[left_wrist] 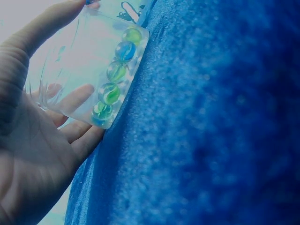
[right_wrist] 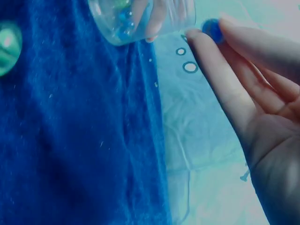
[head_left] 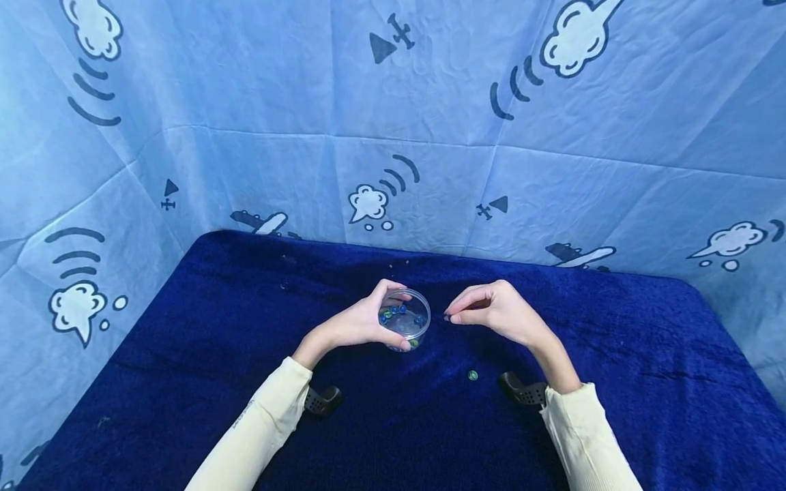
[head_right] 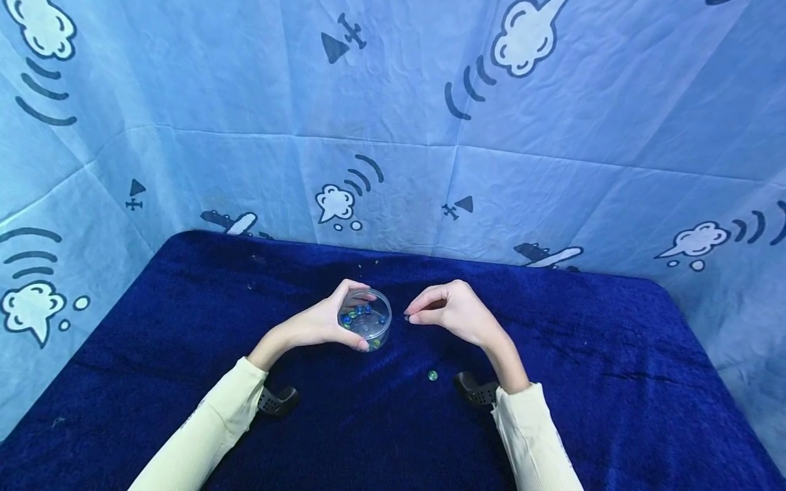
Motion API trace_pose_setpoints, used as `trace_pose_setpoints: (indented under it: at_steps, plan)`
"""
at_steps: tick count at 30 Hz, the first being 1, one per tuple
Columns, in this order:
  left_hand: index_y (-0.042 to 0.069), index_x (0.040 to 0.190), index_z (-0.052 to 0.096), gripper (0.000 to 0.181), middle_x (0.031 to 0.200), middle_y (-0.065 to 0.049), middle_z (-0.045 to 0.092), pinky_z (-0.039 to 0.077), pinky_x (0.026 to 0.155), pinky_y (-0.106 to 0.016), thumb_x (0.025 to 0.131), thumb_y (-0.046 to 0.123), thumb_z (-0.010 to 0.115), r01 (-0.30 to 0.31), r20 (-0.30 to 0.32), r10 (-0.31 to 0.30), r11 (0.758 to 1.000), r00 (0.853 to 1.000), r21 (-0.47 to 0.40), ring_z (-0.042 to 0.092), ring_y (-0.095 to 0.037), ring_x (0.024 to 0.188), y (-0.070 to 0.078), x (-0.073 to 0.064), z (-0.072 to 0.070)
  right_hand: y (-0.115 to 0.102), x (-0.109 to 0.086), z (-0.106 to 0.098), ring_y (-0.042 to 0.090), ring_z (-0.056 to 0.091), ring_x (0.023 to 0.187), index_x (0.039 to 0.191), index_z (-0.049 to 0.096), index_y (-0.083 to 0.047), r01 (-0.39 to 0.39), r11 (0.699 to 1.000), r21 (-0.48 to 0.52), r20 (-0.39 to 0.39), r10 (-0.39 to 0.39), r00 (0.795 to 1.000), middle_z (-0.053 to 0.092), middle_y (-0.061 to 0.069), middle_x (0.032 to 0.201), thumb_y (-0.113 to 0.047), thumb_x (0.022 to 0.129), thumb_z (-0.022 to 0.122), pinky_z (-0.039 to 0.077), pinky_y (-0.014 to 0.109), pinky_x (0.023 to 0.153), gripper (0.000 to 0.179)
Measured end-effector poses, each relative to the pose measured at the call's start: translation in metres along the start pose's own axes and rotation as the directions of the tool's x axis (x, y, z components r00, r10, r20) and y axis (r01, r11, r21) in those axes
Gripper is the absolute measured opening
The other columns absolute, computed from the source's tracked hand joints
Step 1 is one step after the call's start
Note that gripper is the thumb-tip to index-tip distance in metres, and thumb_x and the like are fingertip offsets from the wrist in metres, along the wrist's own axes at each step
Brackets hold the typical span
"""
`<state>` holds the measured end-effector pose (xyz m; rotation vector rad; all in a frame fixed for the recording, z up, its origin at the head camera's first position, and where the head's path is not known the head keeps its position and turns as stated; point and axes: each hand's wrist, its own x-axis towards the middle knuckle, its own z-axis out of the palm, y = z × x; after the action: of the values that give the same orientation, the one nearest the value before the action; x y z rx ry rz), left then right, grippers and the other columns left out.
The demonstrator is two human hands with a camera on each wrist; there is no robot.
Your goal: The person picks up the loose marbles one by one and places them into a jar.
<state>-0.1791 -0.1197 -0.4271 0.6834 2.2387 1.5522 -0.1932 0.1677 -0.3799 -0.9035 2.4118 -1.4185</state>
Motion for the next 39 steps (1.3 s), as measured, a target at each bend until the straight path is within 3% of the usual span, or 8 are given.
trace_pose_setpoints:
  at_steps: [13,19,39]
  plan:
    - [0.009,0.15,0.033,0.091,0.152,-0.009,0.051,0.038,0.116,-0.042,0.078,0.016,0.089,-0.012,0.0,0.012,1.0,1.0,0.005,0.045,-0.026,0.142,0.001,0.001,-0.001,-0.013,0.0,0.0,0.01,0.072,0.093,0.098,0.082,-0.002,-0.031,0.999,0.043,-0.217,0.04,0.975,0.078,0.011,0.101,-0.005,0.09,0.08,0.057,0.02,0.079,0.009]
    - [0.01,0.15,0.033,0.092,0.152,-0.009,0.051,0.038,0.116,-0.042,0.079,0.018,0.09,-0.009,-0.003,0.009,1.0,1.0,0.005,0.045,-0.026,0.143,0.002,-0.001,0.0,-0.015,-0.001,0.0,0.007,0.072,0.093,0.098,0.08,0.002,0.009,0.999,0.04,-0.273,0.002,0.962,0.078,0.012,0.1,-0.003,0.089,0.08,0.056,0.019,0.078,0.011]
    - [0.009,0.149,0.034,0.091,0.15,-0.008,0.052,0.039,0.115,-0.04,0.078,0.016,0.09,-0.019,-0.015,0.019,1.0,1.0,0.019,0.047,-0.025,0.141,0.002,-0.002,0.0,-0.024,0.006,0.023,0.009,0.072,0.094,0.098,0.082,-0.002,0.034,0.998,0.057,-0.293,-0.016,0.956,0.078,0.009,0.1,-0.004,0.088,0.082,0.057,0.02,0.079,0.01]
